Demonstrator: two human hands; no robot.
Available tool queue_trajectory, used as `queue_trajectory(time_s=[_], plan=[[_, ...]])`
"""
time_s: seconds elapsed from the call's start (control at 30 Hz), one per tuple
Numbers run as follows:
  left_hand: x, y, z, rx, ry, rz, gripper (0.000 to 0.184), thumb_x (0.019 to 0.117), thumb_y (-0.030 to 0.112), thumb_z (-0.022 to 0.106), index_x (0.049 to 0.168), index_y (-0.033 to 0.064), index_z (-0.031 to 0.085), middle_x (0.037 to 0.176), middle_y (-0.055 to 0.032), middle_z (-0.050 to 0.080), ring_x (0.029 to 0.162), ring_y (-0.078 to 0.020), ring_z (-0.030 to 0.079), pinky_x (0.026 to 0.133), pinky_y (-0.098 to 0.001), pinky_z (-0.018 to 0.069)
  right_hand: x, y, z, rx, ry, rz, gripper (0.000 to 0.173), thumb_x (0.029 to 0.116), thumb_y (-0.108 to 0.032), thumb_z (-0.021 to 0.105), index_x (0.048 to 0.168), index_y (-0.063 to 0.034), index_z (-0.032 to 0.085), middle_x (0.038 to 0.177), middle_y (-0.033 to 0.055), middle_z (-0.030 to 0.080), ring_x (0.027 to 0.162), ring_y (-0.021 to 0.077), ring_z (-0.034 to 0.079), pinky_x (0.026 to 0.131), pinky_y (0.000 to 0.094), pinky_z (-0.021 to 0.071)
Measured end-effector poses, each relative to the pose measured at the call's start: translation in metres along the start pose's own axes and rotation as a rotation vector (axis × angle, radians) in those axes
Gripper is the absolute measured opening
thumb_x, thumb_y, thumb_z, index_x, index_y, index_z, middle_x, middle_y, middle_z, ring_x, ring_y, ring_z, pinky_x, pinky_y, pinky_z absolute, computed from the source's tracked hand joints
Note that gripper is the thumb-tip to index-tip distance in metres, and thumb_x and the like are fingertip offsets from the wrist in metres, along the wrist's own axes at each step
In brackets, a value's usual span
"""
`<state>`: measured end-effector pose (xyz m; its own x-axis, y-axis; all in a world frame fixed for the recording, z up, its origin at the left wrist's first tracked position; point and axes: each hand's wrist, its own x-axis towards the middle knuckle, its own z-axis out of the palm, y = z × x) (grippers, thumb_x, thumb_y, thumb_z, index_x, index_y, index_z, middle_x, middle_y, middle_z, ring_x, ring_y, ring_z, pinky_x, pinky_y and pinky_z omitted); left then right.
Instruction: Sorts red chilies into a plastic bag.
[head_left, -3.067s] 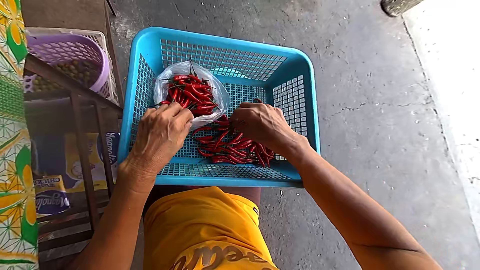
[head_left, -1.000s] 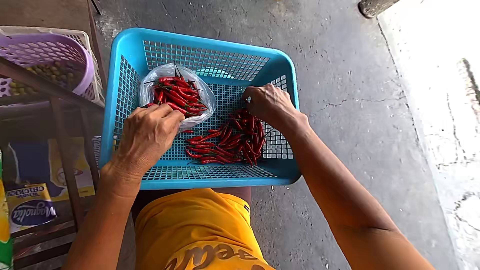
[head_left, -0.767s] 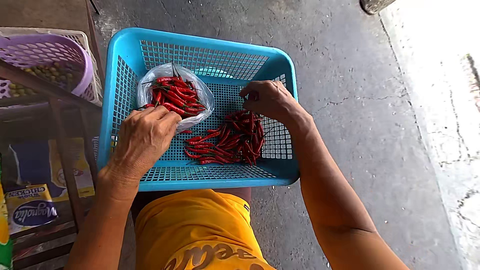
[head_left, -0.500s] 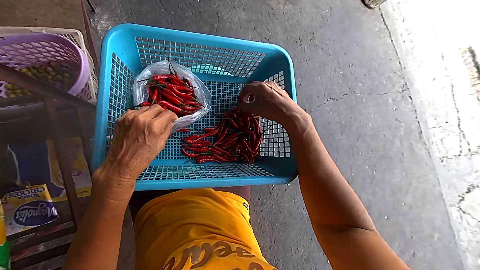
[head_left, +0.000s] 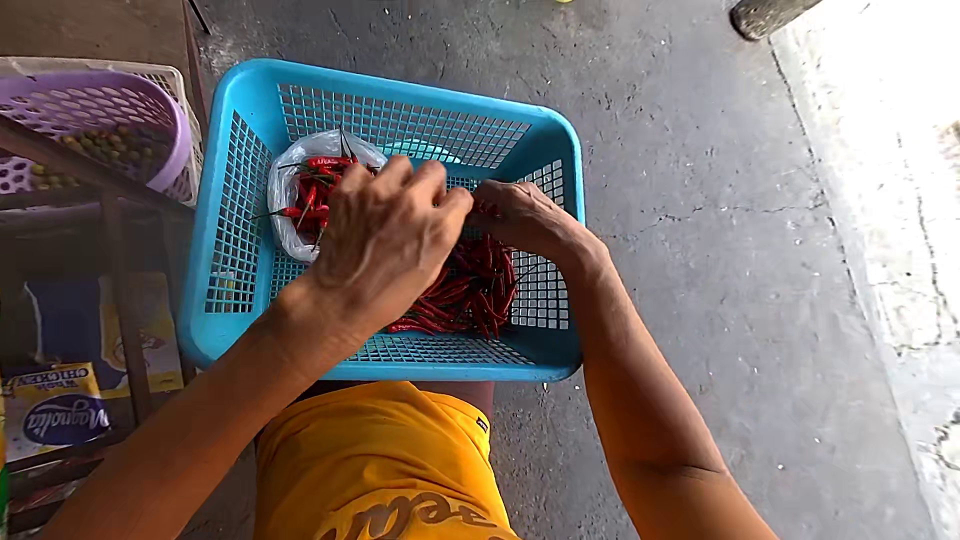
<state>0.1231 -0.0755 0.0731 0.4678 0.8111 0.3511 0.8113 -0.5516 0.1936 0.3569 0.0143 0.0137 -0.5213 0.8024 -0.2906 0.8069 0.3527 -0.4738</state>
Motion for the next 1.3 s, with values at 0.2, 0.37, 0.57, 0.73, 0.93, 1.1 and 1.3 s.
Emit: queue_trajectory(time_s=[0.2, 0.37, 0.57, 0.73, 0.93, 1.1, 1.3], plan=[[0.060, 0.006, 0.058, -0.144, -0.155, -0.137, 0.022, 0.0997, 0.015, 0.061, 0.115, 0.0067, 0.074, 0.106, -0.0157, 0.071, 0.098, -0.0358, 0.068, 0.074, -0.0495, 0.0533, -0.004, 0.005, -0.008, 0.517, 0.196, -0.054, 0.015, 0.0988, -0.014, 0.064, 0.107, -0.0009, 0.066, 0.086, 0.0059, 0.069, 0.065, 0.0102, 0.065, 0.058, 0.0283, 0.0550], [0.044, -0.006, 0.077, -0.278, -0.057, -0.196, 0.023, 0.0983, 0.017, 0.066, 0.117, 0.0061, 0.075, 0.096, -0.0142, 0.074, 0.089, -0.0317, 0.071, 0.076, -0.0468, 0.0562, -0.007, 0.004, -0.015, 0.804, 0.154, -0.056, 0.010, 0.0962, -0.006, 0.066, 0.106, -0.0025, 0.067, 0.084, 0.0033, 0.071, 0.064, 0.0070, 0.066, 0.053, 0.0209, 0.0546], [0.046, -0.017, 0.075, -0.414, -0.062, -0.238, 0.024, 0.1018, 0.028, 0.062, 0.107, 0.0113, 0.078, 0.091, -0.0063, 0.072, 0.073, -0.0201, 0.065, 0.066, -0.0410, 0.0505, -0.005, 0.003, -0.017, 0.991, 0.192, -0.053, 0.010, 0.1018, -0.011, 0.060, 0.106, -0.0044, 0.067, 0.084, 0.0033, 0.072, 0.063, 0.0080, 0.068, 0.051, 0.0213, 0.0562], [0.048, -0.021, 0.063, -0.349, -0.067, -0.269, 0.021, 0.1019, 0.026, 0.060, 0.106, 0.0141, 0.077, 0.089, -0.0032, 0.071, 0.068, -0.0168, 0.060, 0.063, -0.0385, 0.0463, -0.003, 0.005, -0.017, 0.968, 0.229, -0.078, 0.018, 0.1044, -0.020, 0.058, 0.109, -0.0046, 0.067, 0.087, 0.0023, 0.073, 0.066, 0.0082, 0.069, 0.052, 0.0215, 0.0565], [0.044, -0.024, 0.059, -0.349, -0.038, -0.276, 0.018, 0.1006, 0.024, 0.062, 0.103, 0.0128, 0.077, 0.089, -0.0036, 0.071, 0.072, -0.0163, 0.063, 0.066, -0.0377, 0.0484, -0.004, 0.007, -0.015, 0.898, 0.195, -0.139, 0.011, 0.0970, -0.012, 0.066, 0.106, -0.0056, 0.069, 0.085, -0.0005, 0.073, 0.064, 0.0054, 0.067, 0.052, 0.0198, 0.0554], [0.043, -0.021, 0.062, -0.347, -0.033, -0.221, 0.027, 0.1027, 0.035, 0.060, 0.110, 0.0150, 0.076, 0.098, -0.0036, 0.074, 0.090, -0.0195, 0.070, 0.079, -0.0440, 0.0521, -0.005, 0.008, -0.013, 0.859, 0.212, -0.184, 0.010, 0.0954, -0.011, 0.067, 0.103, -0.0052, 0.068, 0.082, -0.0006, 0.071, 0.062, 0.0052, 0.065, 0.052, 0.0193, 0.0543], [0.043, -0.022, 0.061, -0.355, -0.080, -0.217, 0.027, 0.1036, 0.034, 0.057, 0.110, 0.0164, 0.077, 0.098, -0.0037, 0.074, 0.096, -0.0235, 0.067, 0.086, -0.0522, 0.0428, -0.004, 0.009, -0.013, 0.803, 0.209, -0.273, 0.012, 0.0934, -0.011, 0.069, 0.104, -0.0068, 0.068, 0.085, -0.0036, 0.070, 0.067, 0.0022, 0.065, 0.056, 0.0172, 0.0533]])
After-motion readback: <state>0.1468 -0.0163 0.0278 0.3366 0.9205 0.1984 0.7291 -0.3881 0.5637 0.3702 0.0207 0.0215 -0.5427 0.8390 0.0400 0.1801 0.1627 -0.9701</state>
